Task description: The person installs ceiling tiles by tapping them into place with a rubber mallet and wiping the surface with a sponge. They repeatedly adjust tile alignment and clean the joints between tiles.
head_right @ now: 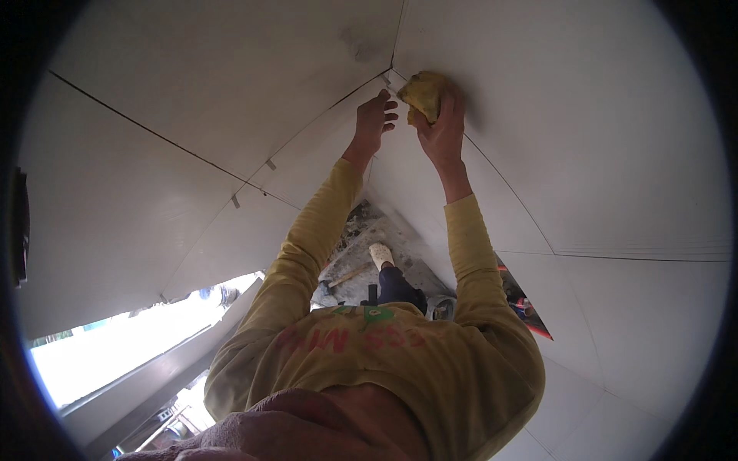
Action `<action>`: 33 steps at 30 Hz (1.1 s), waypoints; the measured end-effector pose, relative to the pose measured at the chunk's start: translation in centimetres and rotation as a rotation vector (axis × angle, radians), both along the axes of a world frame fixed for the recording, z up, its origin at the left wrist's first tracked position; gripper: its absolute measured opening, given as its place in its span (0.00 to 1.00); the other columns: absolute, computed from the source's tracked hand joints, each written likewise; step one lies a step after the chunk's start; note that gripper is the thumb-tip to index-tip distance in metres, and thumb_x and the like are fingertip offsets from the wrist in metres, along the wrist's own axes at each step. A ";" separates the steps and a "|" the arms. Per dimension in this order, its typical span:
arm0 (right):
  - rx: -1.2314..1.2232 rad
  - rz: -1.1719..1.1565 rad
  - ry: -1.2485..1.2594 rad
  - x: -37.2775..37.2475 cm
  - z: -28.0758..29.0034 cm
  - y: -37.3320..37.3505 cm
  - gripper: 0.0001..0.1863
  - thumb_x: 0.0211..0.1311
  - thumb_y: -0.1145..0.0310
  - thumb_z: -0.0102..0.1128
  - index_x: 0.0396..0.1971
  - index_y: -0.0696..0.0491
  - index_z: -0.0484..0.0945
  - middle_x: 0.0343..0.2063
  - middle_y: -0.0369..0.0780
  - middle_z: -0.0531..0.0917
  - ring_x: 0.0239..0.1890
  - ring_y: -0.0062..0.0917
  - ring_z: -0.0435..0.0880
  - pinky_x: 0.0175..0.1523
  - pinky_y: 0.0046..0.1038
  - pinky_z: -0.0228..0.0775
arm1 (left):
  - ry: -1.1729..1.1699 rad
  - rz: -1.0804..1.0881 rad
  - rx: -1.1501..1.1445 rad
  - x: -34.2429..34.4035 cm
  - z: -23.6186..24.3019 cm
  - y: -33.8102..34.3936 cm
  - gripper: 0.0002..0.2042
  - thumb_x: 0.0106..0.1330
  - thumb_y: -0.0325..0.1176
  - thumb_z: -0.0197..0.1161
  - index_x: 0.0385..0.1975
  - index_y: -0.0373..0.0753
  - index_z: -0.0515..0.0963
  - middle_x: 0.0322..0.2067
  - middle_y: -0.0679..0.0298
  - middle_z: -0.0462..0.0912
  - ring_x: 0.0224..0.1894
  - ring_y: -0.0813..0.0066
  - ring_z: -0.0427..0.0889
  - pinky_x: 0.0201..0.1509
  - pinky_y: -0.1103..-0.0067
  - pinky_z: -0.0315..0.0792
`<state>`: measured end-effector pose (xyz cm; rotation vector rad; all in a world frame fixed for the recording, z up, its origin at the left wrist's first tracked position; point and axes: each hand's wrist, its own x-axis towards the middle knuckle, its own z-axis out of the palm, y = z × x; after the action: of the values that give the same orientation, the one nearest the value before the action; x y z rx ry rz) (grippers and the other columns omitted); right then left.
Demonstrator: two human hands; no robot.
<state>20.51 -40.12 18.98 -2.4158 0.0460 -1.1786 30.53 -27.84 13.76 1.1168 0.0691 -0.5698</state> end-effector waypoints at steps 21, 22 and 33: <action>-0.051 -0.038 0.453 9.6 -2.4 -0.4 0.27 0.60 0.67 0.64 0.61 0.50 0.75 0.34 0.50 0.87 0.35 0.44 0.88 0.38 0.43 0.81 | -0.232 0.383 0.093 4.0 -6.3 -5.5 0.08 0.70 0.30 0.55 0.40 0.35 0.79 0.34 0.65 0.80 0.36 0.76 0.77 0.35 0.75 0.71; -0.035 -0.052 0.449 10.1 -3.2 -0.8 0.26 0.59 0.67 0.64 0.60 0.50 0.75 0.34 0.50 0.87 0.35 0.45 0.88 0.38 0.44 0.81 | -0.096 0.346 0.039 3.6 -5.1 -5.1 0.08 0.70 0.30 0.55 0.41 0.34 0.79 0.34 0.65 0.80 0.36 0.75 0.77 0.36 0.75 0.72; 0.124 0.077 0.493 11.3 -5.3 -1.1 0.17 0.61 0.66 0.64 0.50 0.49 0.81 0.37 0.48 0.87 0.40 0.49 0.86 0.46 0.45 0.81 | -0.101 0.332 0.146 2.9 -4.3 -3.9 0.13 0.72 0.27 0.55 0.49 0.30 0.83 0.43 0.63 0.86 0.44 0.76 0.80 0.52 0.78 0.73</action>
<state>31.80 -41.24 13.67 -2.5103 0.1703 -0.5085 33.41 -31.73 9.45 1.2427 0.2075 -0.2136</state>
